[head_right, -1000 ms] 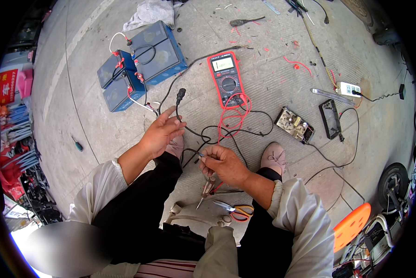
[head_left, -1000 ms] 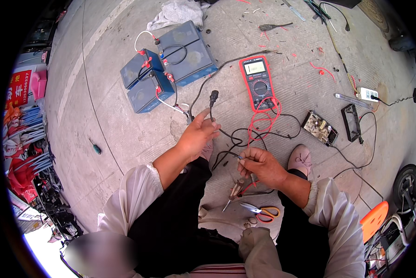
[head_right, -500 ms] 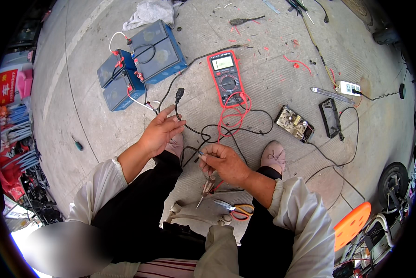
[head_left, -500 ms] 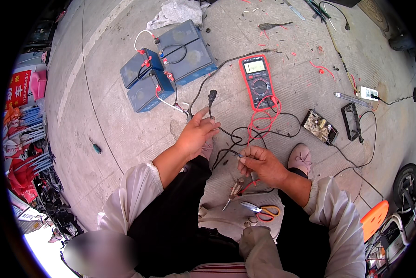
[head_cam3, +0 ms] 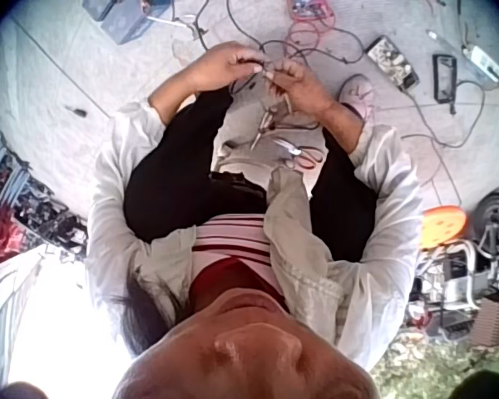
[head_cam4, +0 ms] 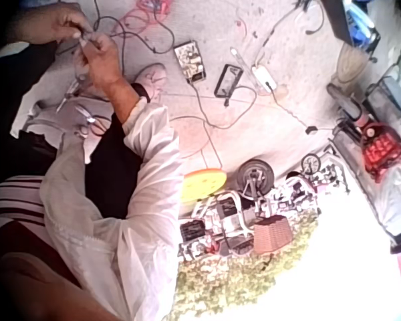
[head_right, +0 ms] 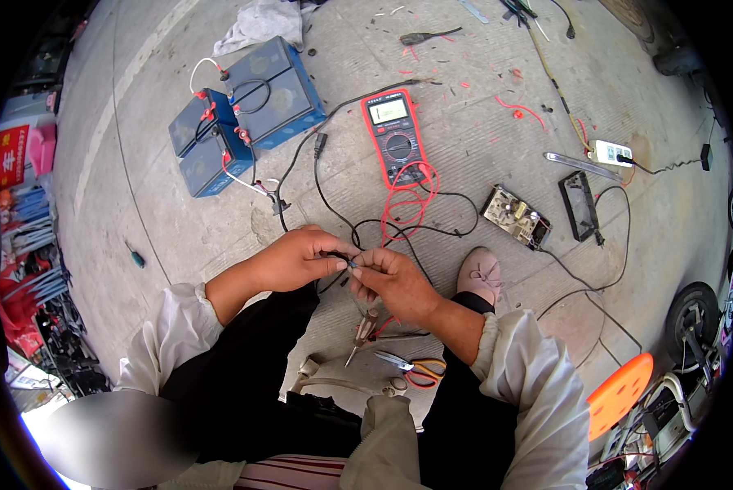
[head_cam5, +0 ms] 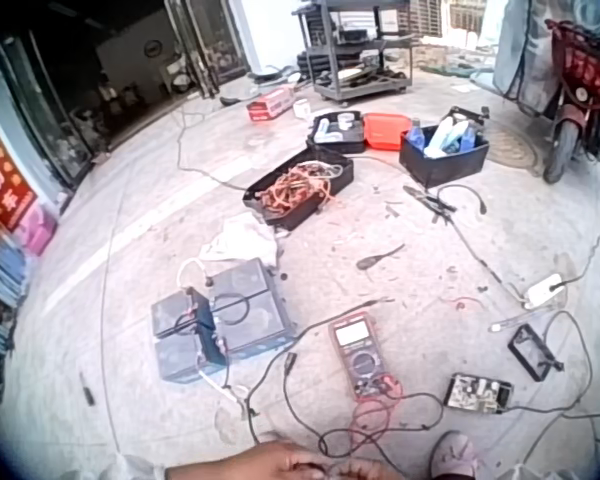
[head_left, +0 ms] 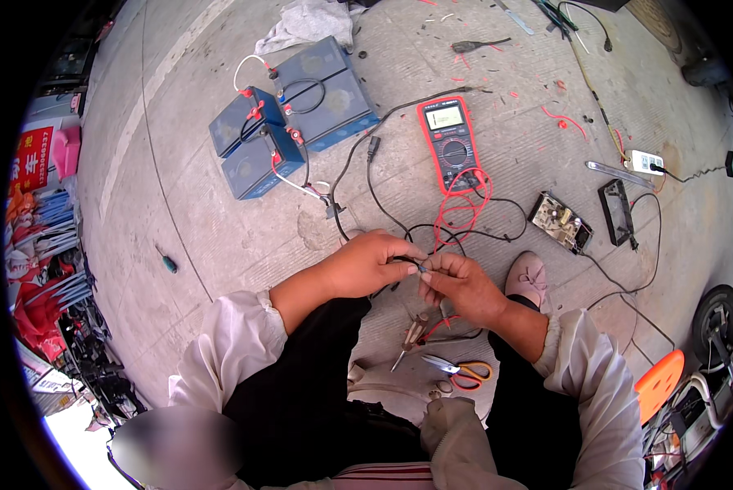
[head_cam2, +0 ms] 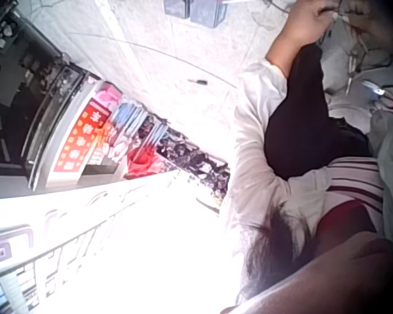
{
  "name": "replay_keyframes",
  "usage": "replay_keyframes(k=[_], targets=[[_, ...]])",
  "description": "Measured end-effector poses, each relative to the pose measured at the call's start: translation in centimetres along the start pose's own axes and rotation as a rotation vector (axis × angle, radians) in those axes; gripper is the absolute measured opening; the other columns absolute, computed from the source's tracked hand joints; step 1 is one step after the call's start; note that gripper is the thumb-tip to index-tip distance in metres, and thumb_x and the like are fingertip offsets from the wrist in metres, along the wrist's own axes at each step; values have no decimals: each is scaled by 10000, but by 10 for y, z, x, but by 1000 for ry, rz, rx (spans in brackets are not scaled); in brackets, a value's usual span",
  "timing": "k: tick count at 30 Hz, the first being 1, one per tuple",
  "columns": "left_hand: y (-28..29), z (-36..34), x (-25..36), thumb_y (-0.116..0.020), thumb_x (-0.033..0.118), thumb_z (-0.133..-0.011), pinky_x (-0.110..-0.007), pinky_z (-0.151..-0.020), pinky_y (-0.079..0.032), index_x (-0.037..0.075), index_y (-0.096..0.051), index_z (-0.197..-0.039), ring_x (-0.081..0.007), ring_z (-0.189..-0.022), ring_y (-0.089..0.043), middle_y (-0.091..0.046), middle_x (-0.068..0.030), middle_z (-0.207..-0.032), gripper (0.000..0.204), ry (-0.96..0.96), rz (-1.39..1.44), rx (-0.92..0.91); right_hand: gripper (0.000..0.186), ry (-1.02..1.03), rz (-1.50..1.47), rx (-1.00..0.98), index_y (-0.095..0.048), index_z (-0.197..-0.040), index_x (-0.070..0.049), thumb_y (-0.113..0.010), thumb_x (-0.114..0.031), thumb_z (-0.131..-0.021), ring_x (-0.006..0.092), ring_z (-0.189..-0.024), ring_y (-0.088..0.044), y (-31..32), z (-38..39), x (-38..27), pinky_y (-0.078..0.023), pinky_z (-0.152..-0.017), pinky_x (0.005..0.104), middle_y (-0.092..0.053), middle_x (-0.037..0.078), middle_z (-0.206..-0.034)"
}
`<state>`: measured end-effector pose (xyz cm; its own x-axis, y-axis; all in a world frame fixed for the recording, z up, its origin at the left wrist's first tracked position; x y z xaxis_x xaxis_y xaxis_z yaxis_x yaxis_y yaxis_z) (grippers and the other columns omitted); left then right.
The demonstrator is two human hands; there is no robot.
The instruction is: The person sits on the floor and uses wire cutters to strip the insulation from a black wire. They then use a multimeter to test the continuity of the wire and a small black connector, twisting the exposed wire ends together to ensure a connection.
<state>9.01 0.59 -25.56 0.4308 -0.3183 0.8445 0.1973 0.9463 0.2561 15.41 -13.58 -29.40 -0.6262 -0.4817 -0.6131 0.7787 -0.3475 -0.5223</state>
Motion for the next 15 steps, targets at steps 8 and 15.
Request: replay_keyframes(k=[8,15], targets=[[-8,4,-10,-604,117,-942,-269,-698,-466,10,-635,-1015,-91,-762,-575,-643,-28,-832,134,183,242,19,133,24,-9,66,-584,-989,-30,-569,-159,-962,91,-674,-562,2,0,-4,-472,-626,245,-619,25,-804],[-10,4,-15,-583,88,-955,-246,-692,-452,2,-605,-1024,-64,-775,-536,-615,-5,-836,112,168,388,49,89,144,-98,115,-601,-977,-57,-601,-138,-941,74,-747,-552,14,1,-12,-446,-670,230,-617,-3,-846]])
Point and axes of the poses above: each hand's wrist, its own z-axis away from the middle knuckle, its own y-axis out of the back of the hand, x = y × z, the point moved 6 cm from there along -z, towards the middle knuckle
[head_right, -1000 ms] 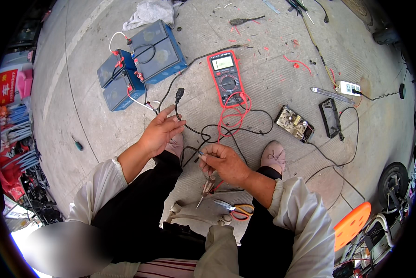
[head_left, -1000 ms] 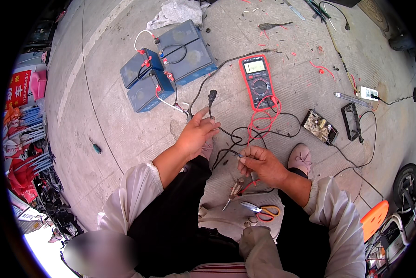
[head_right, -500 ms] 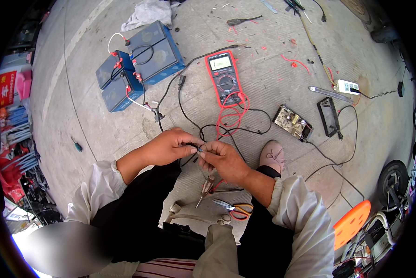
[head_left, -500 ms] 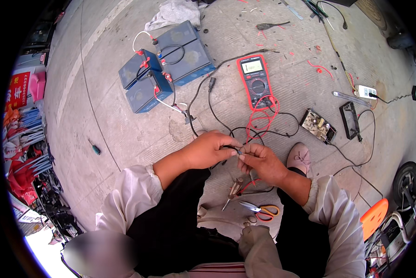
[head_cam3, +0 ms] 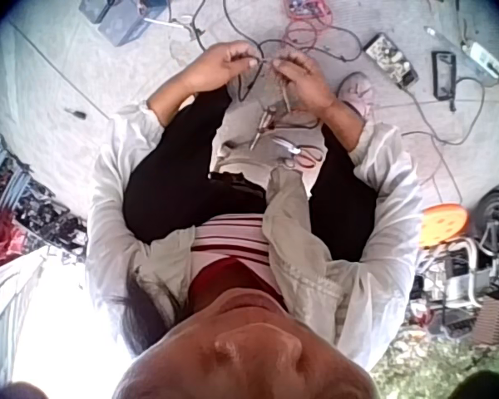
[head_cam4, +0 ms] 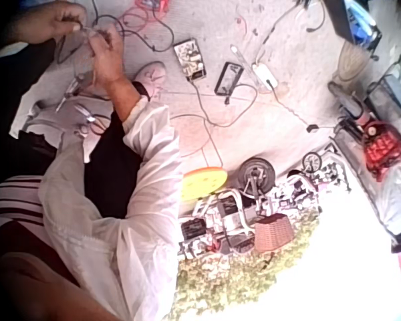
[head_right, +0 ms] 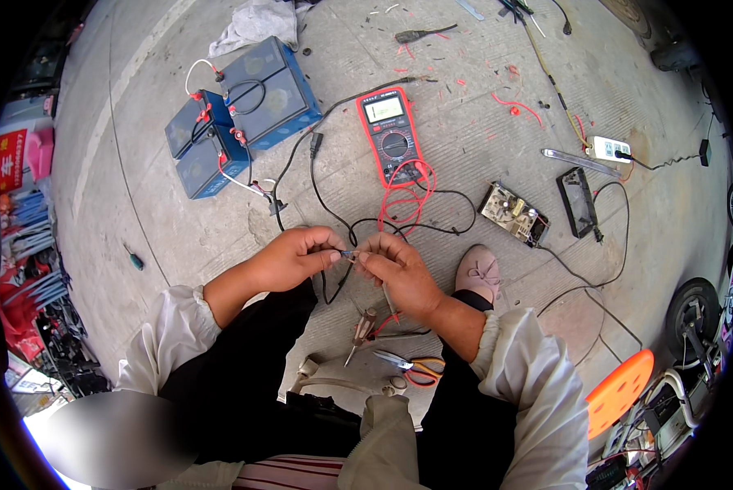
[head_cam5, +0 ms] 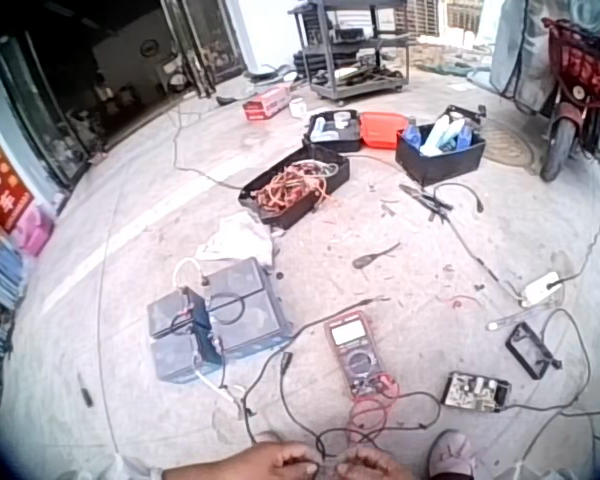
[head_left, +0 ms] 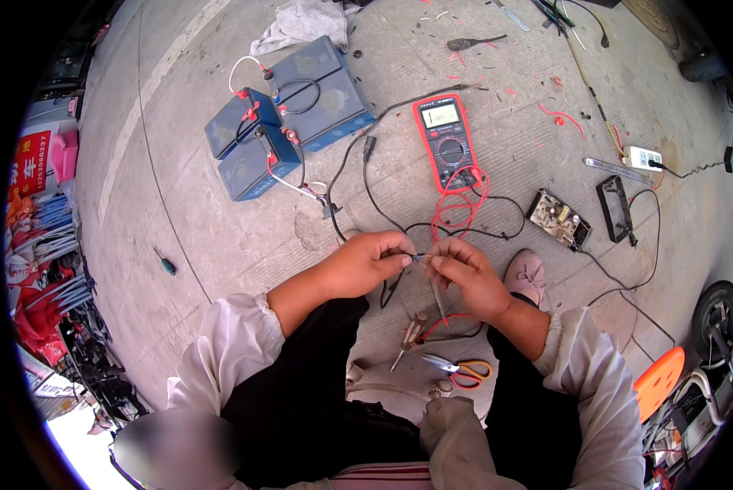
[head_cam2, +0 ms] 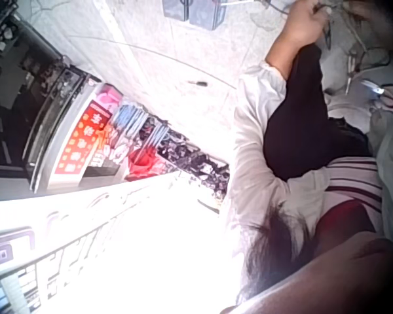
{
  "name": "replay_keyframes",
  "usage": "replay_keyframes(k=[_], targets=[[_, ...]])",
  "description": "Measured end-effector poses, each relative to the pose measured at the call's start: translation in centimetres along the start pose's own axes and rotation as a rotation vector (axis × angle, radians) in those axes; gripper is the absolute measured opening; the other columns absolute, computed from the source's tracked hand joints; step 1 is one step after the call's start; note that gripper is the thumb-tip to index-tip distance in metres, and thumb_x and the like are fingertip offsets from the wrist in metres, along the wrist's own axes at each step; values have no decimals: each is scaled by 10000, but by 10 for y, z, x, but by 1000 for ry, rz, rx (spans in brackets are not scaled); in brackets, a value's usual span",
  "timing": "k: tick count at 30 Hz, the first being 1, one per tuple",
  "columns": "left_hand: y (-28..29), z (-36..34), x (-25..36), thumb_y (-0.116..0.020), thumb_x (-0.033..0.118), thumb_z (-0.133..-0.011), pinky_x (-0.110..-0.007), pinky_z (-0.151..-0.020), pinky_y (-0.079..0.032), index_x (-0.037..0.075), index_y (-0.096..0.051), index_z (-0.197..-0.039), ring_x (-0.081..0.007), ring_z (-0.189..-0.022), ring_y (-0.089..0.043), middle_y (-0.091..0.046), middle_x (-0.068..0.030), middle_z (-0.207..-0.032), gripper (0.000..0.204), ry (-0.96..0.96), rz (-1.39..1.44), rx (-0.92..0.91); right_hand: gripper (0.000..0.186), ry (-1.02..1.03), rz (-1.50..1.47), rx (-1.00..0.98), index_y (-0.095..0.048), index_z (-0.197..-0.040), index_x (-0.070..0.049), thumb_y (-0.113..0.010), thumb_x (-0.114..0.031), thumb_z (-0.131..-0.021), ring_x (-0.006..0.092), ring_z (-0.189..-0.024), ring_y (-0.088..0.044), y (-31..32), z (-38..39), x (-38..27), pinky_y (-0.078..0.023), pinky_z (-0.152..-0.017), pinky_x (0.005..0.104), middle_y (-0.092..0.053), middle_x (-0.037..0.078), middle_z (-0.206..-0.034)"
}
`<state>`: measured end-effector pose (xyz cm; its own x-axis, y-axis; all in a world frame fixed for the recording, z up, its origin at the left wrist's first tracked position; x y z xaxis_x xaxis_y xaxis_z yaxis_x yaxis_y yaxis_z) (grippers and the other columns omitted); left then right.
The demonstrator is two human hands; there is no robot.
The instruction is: The person sits on the floor and uses wire cutters to strip the insulation from a black wire. They then use a multimeter to test the continuity of the wire and a small black connector, twisting the exposed wire ends together to ensure a connection.
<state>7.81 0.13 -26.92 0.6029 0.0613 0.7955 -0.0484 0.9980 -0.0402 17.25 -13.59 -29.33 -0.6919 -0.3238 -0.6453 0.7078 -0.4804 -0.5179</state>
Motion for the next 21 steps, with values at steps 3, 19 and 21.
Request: replay_keyframes(k=[3,19,21], targets=[[0,1,1,-591,78,-947,-243,-685,-447,7,-606,-1019,-59,-765,-525,-601,0,-818,103,-29,-20,4,117,75,100,-49,-603,-1018,-41,-568,-135,-958,64,-801,-527,-7,0,-10,-437,-710,240,-605,5,-898],[-4,5,20,-757,130,-815,-263,-547,-378,50,-592,-953,-78,-620,-461,-489,0,-721,229,-131,-173,1,138,29,96,-157,-647,-997,-41,-608,-164,-950,57,-724,-512,-11,-3,-4,-437,-664,235,-613,-18,-825],[-4,5,18,-755,156,-817,-278,-558,-401,42,-591,-960,-99,-632,-490,-512,-27,-756,245,-145,-191,-4,135,32,86,-159,-649,-998,-45,-605,-164,-952,55,-724,-511,-12,-2,-4,-434,-664,232,-614,-18,-825]])
Point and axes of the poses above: each hand's wrist, its own z-axis away from the middle knuckle, its own y-axis out of the back of the hand, x = y × z, the point moved 6 cm from there along -z, towards the middle knuckle
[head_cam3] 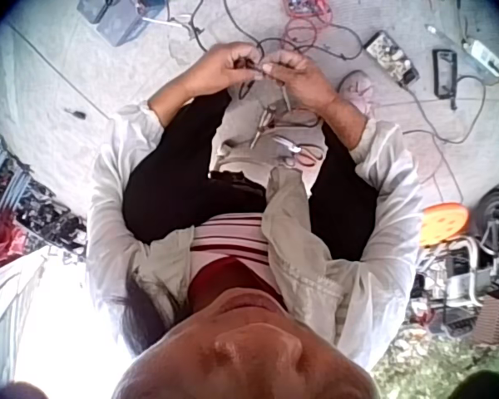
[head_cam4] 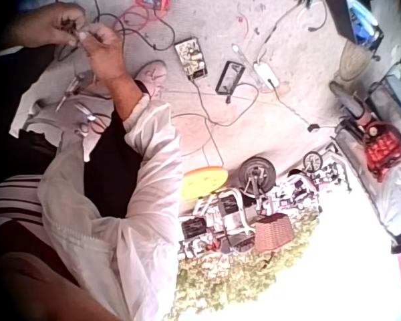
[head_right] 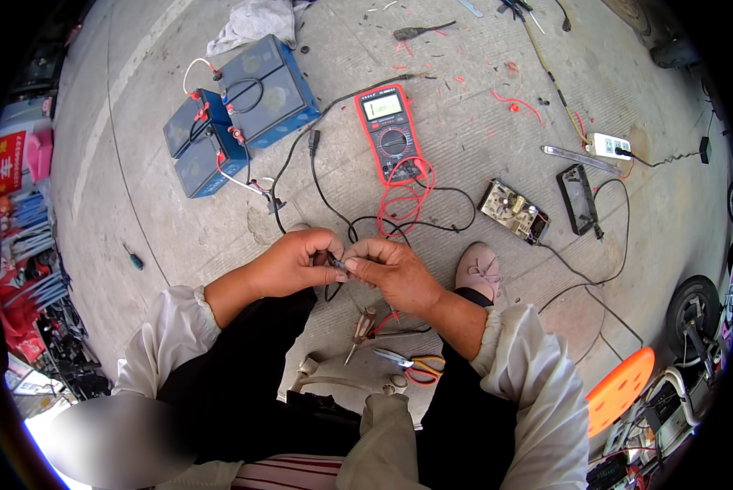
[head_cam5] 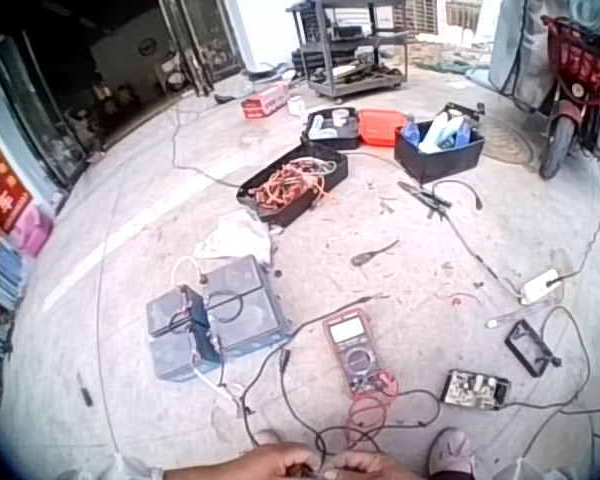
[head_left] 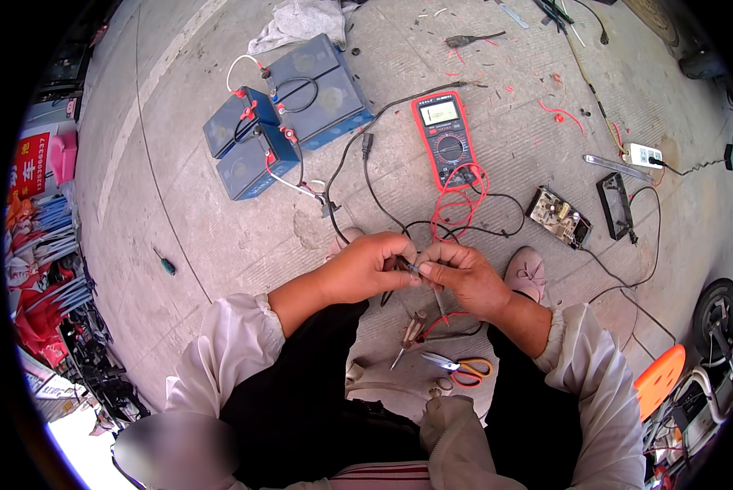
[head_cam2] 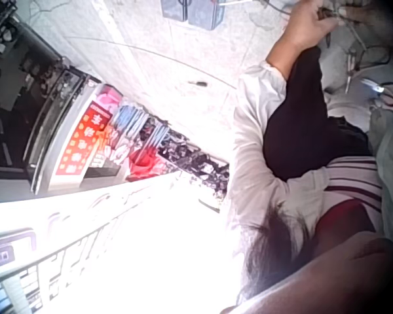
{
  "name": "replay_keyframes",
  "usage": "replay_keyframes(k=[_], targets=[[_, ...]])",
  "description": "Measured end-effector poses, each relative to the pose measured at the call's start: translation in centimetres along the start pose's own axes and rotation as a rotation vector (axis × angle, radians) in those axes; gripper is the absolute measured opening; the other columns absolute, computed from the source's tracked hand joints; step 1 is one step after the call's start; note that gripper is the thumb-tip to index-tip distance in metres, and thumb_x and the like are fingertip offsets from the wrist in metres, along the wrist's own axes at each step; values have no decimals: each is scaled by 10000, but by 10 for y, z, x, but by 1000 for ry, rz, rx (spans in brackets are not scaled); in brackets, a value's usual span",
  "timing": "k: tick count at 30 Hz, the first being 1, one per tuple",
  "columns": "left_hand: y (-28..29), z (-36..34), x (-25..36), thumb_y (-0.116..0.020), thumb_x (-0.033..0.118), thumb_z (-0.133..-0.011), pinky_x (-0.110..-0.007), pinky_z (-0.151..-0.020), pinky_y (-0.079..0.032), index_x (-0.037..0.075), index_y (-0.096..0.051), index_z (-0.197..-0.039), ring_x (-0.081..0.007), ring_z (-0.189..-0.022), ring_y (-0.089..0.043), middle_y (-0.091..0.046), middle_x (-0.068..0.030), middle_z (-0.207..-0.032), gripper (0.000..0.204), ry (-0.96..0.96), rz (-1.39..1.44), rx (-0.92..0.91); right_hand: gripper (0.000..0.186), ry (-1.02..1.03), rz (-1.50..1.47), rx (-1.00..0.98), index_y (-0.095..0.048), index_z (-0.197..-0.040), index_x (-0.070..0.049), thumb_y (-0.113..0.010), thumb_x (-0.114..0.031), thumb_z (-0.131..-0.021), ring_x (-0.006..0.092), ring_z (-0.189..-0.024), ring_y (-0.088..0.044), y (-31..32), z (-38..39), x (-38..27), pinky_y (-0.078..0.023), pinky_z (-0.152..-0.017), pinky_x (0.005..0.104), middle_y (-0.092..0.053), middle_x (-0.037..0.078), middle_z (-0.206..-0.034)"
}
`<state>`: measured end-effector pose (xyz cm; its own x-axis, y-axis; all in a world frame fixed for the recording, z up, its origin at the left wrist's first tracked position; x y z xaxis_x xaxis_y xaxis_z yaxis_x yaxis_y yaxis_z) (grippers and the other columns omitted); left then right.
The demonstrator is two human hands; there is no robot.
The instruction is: The person sits on the floor and uses wire cutters to strip the insulation from a black wire. They then use a multimeter to test the continuity of the wire and a small black connector, twisting the exposed wire ends together to ensure a connection.
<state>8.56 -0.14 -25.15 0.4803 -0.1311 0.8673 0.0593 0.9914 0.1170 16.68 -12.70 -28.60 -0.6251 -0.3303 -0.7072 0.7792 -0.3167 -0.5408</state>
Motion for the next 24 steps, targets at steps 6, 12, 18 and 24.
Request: replay_keyframes(k=[6,12,18,24], targets=[[1,0,2,-678,203,-887,-311,-615,-437,27,-585,-968,-163,-686,-539,-545,-79,-795,215,-84,-55,28,126,-18,-34,12,-642,-995,-50,-602,-162,-955,50,-711,-495,-1,0,-1,-420,-647,226,-598,-26,-828],[1,0,10,-561,168,-950,-327,-675,-440,21,-570,-949,-197,-734,-538,-541,-93,-784,148,-169,-97,45,108,16,-8,60,-617,-991,-54,-588,-154,-962,45,-685,-461,-1,0,-2,-406,-618,221,-544,-46,-795],[0,-1,5,-527,186,-951,-379,-717,-462,7,-581,-963,-304,-783,-582,-574,-162,-827,188,-119,-129,-5,74,39,161,123,-594,-972,-41,-585,-113,-958,20,-700,-433,-2,2,-12,-386,-610,210,-526,-51,-790],[-4,1,-6,-507,184,-964,-326,-673,-437,11,-549,-885,-178,-698,-493,-508,-91,-729,195,-13,-17,-73,21,145,294,115,-566,-951,-45,-561,-65,-948,25,-754,-451,-5,2,-18,-404,-660,216,-506,-54,-810]])
Point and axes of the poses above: each hand's wrist, its own z-axis away from the middle knuckle, its own y-axis out of the back of the hand, x = y × z, the point moved 6 cm from there along -z, towards the middle knuckle
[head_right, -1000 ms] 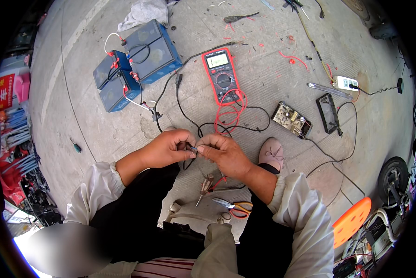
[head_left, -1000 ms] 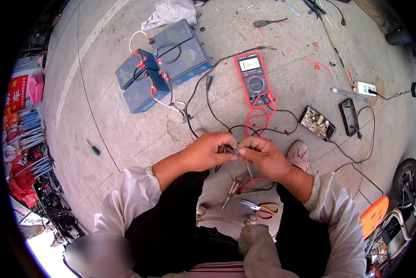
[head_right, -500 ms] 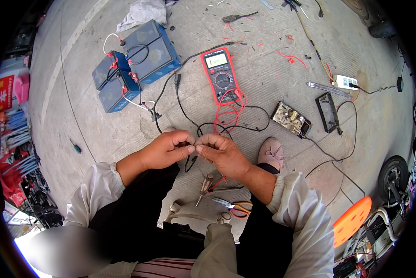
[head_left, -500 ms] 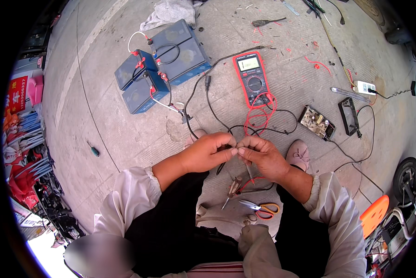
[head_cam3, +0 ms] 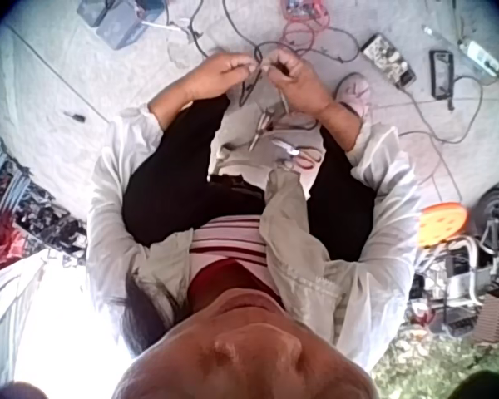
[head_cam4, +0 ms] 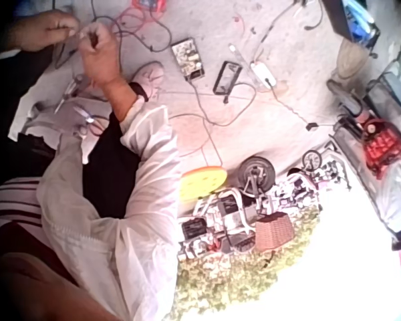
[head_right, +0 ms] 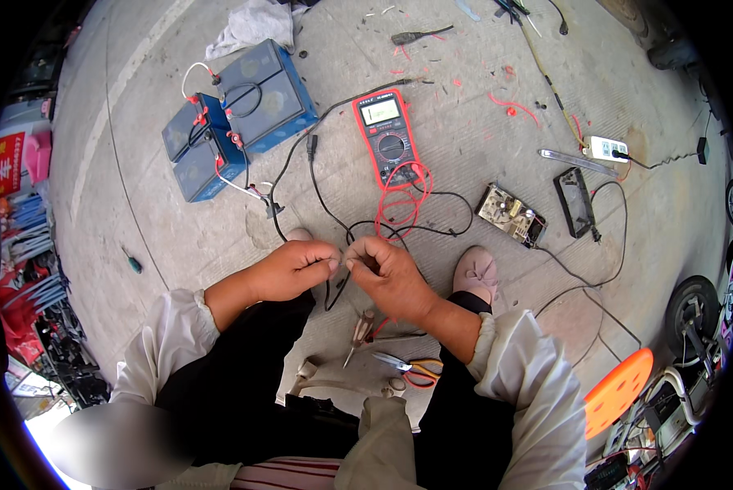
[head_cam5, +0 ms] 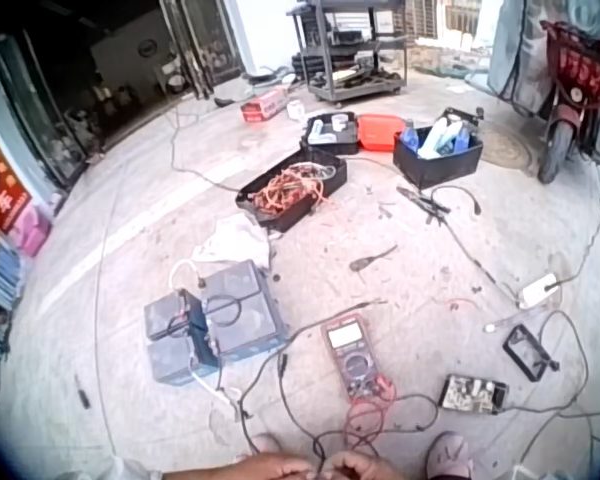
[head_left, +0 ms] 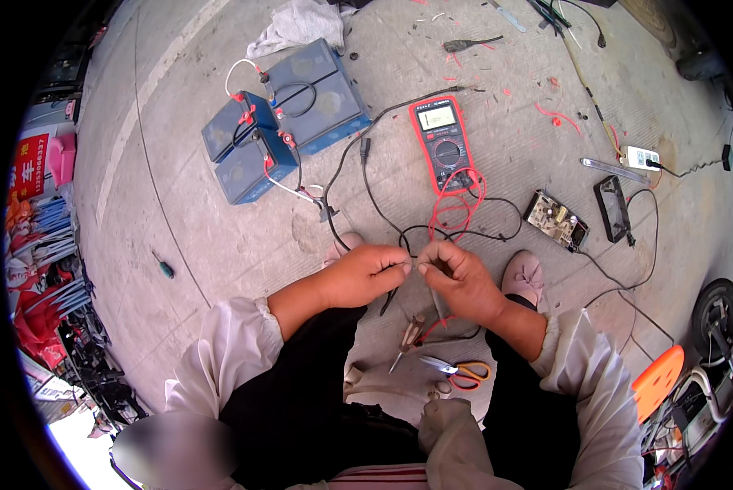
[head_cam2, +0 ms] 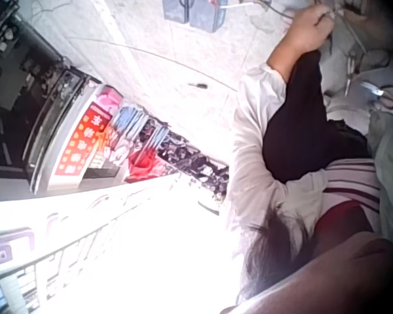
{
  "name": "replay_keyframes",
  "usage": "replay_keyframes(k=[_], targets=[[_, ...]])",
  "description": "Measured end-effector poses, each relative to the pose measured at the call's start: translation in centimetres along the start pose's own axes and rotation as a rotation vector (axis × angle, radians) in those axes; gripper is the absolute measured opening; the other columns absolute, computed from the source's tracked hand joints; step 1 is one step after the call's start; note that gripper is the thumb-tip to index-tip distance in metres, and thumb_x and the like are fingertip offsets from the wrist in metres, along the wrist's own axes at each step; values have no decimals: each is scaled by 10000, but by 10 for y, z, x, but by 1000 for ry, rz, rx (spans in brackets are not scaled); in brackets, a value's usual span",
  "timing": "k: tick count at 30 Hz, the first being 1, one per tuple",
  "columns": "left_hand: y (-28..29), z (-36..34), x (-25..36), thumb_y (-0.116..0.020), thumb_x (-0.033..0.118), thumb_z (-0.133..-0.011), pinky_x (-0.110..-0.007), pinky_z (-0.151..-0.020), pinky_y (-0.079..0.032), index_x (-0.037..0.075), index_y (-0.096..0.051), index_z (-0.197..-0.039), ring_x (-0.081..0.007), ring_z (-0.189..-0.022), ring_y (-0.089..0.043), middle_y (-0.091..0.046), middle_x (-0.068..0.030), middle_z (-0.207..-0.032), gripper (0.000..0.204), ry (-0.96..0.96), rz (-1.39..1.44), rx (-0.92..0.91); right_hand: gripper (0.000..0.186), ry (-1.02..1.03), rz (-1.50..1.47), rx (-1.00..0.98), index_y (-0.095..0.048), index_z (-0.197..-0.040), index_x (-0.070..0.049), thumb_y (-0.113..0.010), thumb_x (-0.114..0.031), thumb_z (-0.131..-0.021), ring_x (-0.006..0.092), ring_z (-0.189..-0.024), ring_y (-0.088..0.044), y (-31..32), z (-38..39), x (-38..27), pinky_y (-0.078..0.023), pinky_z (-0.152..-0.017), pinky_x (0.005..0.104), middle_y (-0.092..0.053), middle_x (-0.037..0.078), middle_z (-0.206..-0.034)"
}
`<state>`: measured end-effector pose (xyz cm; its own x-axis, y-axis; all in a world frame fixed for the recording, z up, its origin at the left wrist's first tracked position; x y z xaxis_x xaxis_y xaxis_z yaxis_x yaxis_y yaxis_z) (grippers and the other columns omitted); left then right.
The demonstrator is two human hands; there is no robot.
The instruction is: The person sits on the floor and uses wire cutters to strip the insulation from a black wire. They then use a multimeter to test the continuity of the wire and a small black connector, twisting the exposed wire ends together to ensure a connection.
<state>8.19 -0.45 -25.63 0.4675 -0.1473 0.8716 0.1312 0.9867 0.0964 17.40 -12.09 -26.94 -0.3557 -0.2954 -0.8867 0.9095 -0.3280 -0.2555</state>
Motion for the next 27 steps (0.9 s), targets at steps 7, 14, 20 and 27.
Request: replay_keyframes(k=[7,14,20,27], targets=[[3,10,-12,-486,177,-981,-247,-664,-413,42,-566,-880,-79,-710,-461,-514,16,-741,186,134,108,-37,51,-27,-15,176,-567,-940,-16,-557,-28,-891,50,-717,-472,18,-3,32,-421,-629,231,-547,-5,-787],[31,35,-37,-440,173,-995,-278,-775,-452,25,-570,-849,-121,-806,-569,-605,-20,-793,245,201,357,36,106,-146,100,181,-583,-955,-13,-561,-112,-922,65,-707,-498,19,-13,42,-438,-640,244,-560,-5,-815],[52,80,-77,-425,198,-1008,-259,-732,-446,45,-600,-936,-120,-779,-560,-654,-40,-893,243,227,508,184,185,-147,234,181,-632,-996,22,-559,-119,-902,152,-786,-598,9,-45,44,-481,-719,300,-654,97,-861],[49,113,-96,-418,232,-1022,-295,-737,-516,39,-599,-961,-151,-773,-593,-649,-83,-943,272,333,738,237,271,-93,390,84,-649,-1053,13,-599,-170,-858,261,-885,-666,-28,-121,53,-506,-799,343,-686,168,-950]])
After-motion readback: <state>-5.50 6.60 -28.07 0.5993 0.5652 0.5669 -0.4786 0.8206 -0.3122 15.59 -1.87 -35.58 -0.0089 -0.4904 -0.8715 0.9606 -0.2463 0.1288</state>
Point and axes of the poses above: each hand's wrist, its own z-axis away from the middle knuckle, its own y-axis out of the back of the hand, x = y × z, the point moved 6 cm from there along -z, towards the middle knuckle
